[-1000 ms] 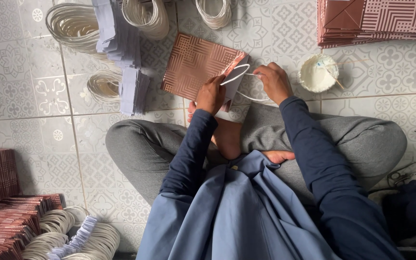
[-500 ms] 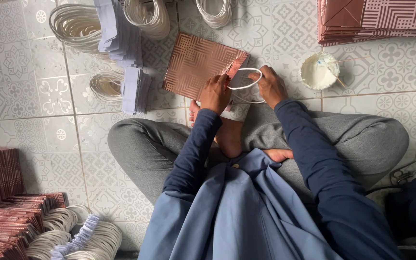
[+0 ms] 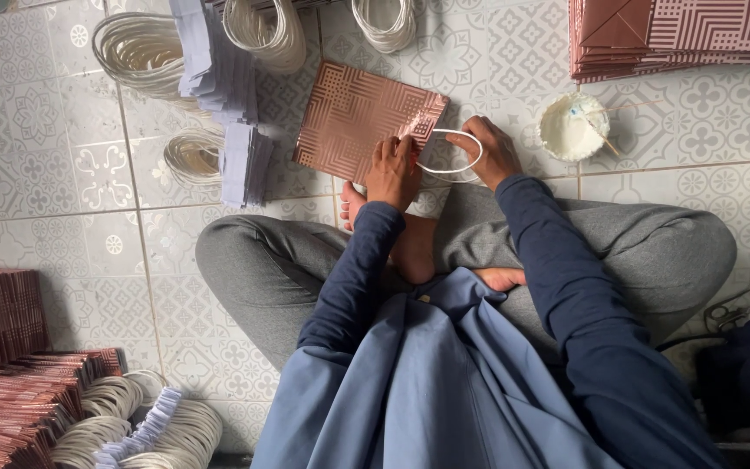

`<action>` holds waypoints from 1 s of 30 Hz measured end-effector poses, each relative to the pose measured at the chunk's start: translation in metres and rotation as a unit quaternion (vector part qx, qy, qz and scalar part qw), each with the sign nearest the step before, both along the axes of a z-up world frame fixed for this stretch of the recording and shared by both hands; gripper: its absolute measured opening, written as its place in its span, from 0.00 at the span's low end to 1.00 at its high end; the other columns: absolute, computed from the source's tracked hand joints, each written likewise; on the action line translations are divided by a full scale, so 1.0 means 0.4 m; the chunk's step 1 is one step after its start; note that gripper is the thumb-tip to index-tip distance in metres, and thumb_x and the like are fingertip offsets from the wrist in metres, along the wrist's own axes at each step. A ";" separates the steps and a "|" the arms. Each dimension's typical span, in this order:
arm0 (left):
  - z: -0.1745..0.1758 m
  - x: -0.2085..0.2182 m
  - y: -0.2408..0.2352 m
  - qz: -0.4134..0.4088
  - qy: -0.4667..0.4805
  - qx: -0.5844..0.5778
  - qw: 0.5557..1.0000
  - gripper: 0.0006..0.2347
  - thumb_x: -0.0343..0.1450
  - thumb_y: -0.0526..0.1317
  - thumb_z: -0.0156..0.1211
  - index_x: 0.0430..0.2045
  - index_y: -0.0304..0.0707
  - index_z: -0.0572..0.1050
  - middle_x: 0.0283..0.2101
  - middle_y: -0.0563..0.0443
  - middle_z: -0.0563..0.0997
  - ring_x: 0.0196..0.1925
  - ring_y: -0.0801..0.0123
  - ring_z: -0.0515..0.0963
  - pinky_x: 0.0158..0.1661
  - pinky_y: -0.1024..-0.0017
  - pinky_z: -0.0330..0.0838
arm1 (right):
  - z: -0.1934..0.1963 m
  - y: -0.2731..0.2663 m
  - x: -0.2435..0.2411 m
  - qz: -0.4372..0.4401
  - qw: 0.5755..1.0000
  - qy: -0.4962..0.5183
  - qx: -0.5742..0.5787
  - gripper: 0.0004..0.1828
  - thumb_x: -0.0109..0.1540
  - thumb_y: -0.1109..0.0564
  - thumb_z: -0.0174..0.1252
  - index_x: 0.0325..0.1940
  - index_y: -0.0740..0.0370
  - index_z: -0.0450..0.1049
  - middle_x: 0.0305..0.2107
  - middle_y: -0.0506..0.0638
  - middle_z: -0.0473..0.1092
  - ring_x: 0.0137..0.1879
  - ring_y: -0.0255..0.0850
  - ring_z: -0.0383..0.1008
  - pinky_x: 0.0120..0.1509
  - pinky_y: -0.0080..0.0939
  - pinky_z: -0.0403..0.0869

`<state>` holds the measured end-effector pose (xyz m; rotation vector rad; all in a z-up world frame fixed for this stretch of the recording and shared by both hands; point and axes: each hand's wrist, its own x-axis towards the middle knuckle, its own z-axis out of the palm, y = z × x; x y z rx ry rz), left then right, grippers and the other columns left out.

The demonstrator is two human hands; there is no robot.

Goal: The person sits on the floor and assembles patterned paper gift bags by attaching white rope handles. They use a small stick to apply adhesive from a bowl onto small white paper tabs, then press the tabs onto the handles and the bag to secure them. The person repeatedly picks up bags, applies glue, and attaches the handles.

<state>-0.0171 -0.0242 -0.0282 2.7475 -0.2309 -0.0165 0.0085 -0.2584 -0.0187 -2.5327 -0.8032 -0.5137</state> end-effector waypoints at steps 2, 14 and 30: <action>0.004 0.000 0.002 -0.004 -0.003 -0.004 1.000 0.27 0.63 0.43 0.65 0.58 0.45 0.67 0.53 0.44 0.72 0.61 0.44 0.73 0.60 0.55 0.73 | -0.018 -0.008 0.004 0.003 1.000 -0.004 0.001 0.21 0.63 0.72 0.55 0.49 0.46 0.79 0.33 0.44 0.60 0.40 0.49 0.71 0.35 0.47 0.74; -0.006 -0.002 0.009 -0.001 0.003 -0.015 1.000 0.27 0.63 0.42 0.63 0.59 0.44 0.67 0.53 0.44 0.71 0.61 0.43 0.73 0.60 0.55 0.74 | -0.002 -0.006 -0.003 0.003 1.000 -0.008 0.019 0.18 0.63 0.72 0.57 0.46 0.50 0.79 0.33 0.45 0.61 0.41 0.50 0.72 0.35 0.48 0.73; -0.020 -0.006 -0.002 0.011 0.004 0.000 1.000 0.29 0.63 0.43 0.64 0.61 0.44 0.66 0.56 0.43 0.71 0.63 0.42 0.71 0.58 0.53 0.77 | 0.017 0.000 -0.007 -0.012 0.999 0.040 0.029 0.13 0.64 0.69 0.60 0.44 0.51 0.78 0.33 0.46 0.62 0.41 0.50 0.73 0.37 0.49 0.74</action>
